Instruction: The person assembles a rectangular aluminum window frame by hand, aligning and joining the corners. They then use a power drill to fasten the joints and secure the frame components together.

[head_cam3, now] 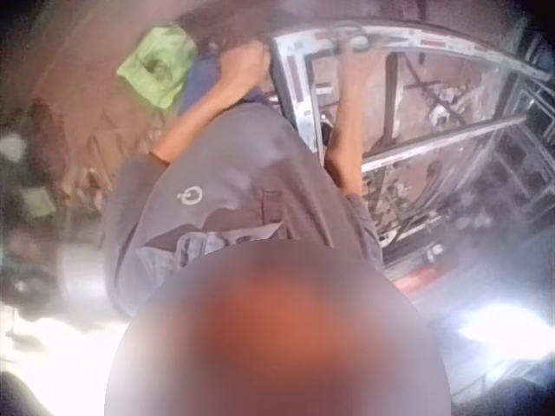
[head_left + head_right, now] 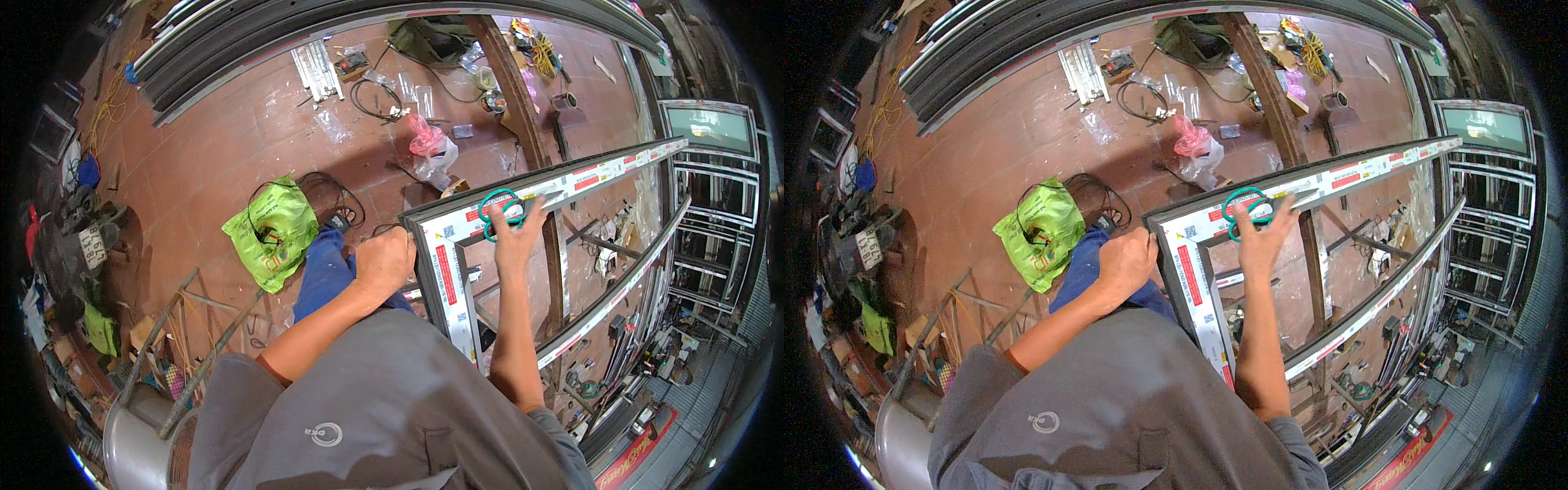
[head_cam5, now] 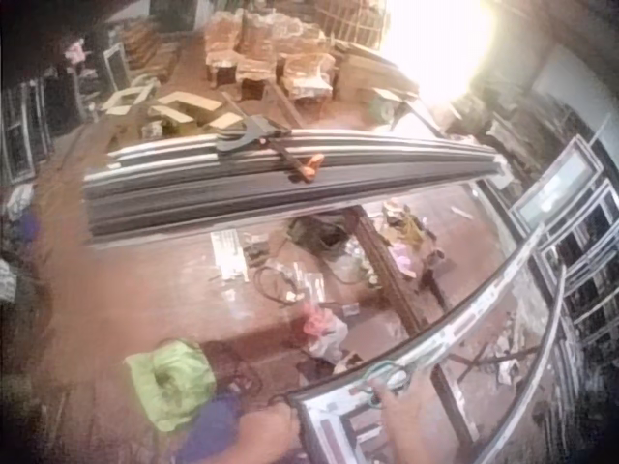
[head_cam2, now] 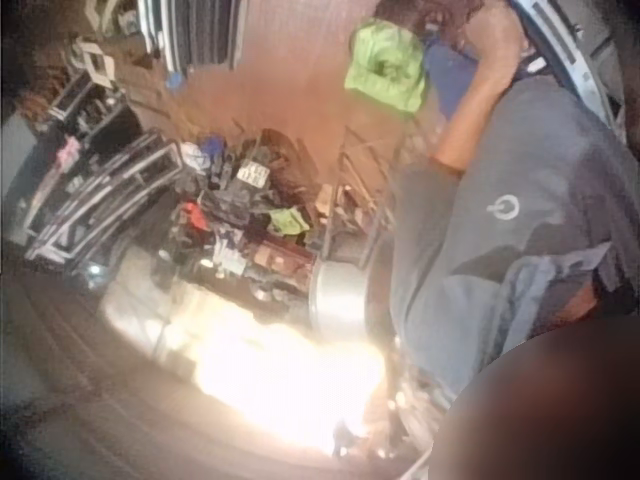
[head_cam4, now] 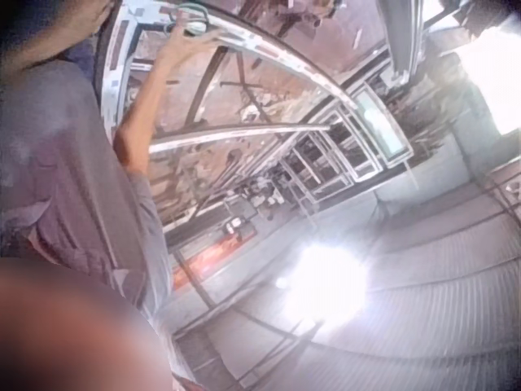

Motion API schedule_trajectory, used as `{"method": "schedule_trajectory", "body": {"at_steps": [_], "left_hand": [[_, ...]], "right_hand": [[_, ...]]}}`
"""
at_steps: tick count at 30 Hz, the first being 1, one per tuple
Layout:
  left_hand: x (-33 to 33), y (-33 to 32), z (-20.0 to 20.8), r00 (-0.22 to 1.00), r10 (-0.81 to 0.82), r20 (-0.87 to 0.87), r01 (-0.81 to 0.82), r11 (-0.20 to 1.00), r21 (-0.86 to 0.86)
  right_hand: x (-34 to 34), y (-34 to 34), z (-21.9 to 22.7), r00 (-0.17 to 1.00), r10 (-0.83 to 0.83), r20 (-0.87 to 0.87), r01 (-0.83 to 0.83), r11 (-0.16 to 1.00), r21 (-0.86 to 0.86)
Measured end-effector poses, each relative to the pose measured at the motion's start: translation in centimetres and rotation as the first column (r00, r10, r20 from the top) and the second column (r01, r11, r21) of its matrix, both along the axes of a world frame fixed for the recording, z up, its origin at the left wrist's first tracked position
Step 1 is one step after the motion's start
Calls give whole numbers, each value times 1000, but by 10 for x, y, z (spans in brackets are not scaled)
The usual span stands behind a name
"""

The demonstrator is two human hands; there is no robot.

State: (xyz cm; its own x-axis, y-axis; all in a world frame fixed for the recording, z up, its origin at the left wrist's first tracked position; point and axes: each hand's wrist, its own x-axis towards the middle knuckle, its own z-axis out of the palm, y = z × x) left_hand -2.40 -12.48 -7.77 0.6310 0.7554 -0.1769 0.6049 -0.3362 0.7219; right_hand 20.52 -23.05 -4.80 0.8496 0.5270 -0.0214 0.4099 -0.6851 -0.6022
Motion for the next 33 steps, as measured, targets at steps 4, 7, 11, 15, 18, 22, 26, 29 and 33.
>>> {"method": "schedule_trajectory", "body": {"at_steps": [4, 7, 11, 15, 18, 22, 26, 29, 33], "left_hand": [[-2, -12, -9, 1000, 20, 23, -19, 999, -29], [-3, -13, -9, 999, 39, 14, -37, 993, -111], [-9, -12, -19, 992, 104, 69, -88, 976, -197], [-4, -16, -38, 902, 382, 200, -106, 646, -756], [0, -26, -53, 874, 382, 302, -114, 764, -635], [1, -21, -38, 868, 393, 305, -138, 780, -611], [0, -22, -46, 867, 403, 292, -123, 743, -658], [-2, -23, -54, 878, 354, 323, -110, 805, -583], [-5, -22, -54, 871, 229, 435, -43, 917, -396]], "right_hand": [[-10, 13, -1, 994, -94, -57, 93, 995, -34], [-8, 12, -3, 996, -76, -38, 76, 997, -21], [-15, 15, 25, 993, -108, -48, 104, 992, -70], [-18, 35, 45, 853, 483, 197, -495, 869, 13], [-36, 91, 51, 585, 811, 24, -810, 585, -41], [-31, 124, 27, 303, 922, -241, -947, 262, -185], [-28, 134, 19, 173, 958, -228, -964, 117, -240], [-27, 136, 19, 130, 966, -224, -959, 66, -275], [-20, 135, 19, 118, 966, -232, -961, 52, -270]]}}
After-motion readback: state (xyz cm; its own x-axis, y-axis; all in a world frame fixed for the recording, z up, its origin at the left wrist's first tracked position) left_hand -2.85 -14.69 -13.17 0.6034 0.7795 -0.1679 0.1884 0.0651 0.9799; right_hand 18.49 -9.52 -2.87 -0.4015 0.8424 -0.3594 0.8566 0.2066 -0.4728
